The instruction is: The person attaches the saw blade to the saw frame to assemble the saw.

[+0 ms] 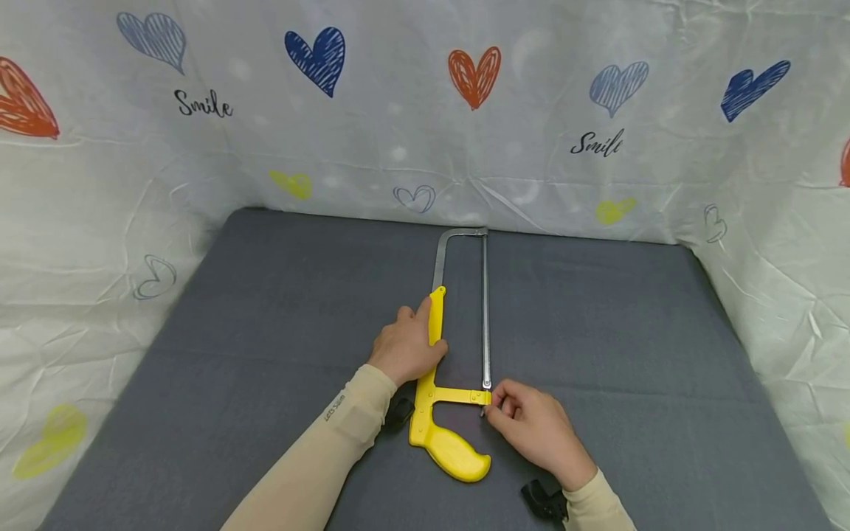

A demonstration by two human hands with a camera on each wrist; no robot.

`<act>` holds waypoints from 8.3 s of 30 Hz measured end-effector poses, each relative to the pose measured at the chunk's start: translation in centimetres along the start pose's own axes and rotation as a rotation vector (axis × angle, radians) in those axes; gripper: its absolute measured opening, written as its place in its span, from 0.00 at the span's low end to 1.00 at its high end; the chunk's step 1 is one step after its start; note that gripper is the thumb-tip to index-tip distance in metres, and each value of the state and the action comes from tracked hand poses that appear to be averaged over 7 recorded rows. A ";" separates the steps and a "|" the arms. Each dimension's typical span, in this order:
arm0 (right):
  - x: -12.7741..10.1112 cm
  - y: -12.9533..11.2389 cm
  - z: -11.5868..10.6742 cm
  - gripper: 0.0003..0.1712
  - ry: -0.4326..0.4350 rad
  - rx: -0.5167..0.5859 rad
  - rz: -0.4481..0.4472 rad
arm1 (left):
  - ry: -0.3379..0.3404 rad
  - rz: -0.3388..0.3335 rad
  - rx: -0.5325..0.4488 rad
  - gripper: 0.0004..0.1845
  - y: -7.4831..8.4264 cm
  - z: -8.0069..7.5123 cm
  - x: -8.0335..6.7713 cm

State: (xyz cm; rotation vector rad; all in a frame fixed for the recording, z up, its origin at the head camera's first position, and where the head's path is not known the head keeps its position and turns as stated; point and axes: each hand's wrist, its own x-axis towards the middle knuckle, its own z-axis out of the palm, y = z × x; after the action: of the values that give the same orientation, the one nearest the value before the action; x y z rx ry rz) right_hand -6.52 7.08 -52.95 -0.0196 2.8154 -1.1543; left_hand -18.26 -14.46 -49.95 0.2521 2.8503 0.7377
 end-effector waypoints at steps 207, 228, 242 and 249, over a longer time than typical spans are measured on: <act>-0.4 -0.3 0.4 0.16 0.002 0.010 0.057 | 0.016 0.000 0.016 0.46 -0.3 0.3 -0.3; -0.7 -0.4 1.2 0.15 0.033 -0.002 0.031 | 0.013 0.008 0.022 0.46 -0.7 0.3 -0.5; -0.6 -1.2 1.8 0.11 0.051 0.013 0.045 | -0.004 0.032 0.019 0.46 -1.2 -0.3 -0.1; -0.6 -1.2 1.8 0.10 0.049 0.021 0.025 | -0.004 0.036 0.014 0.46 -1.4 -0.3 -0.1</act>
State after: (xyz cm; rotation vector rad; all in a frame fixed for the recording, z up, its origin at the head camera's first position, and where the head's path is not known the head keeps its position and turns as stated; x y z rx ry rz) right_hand -5.80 5.02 -53.35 0.0454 2.8370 -1.1948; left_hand -18.43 -15.80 -50.37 0.3068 2.8551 0.7240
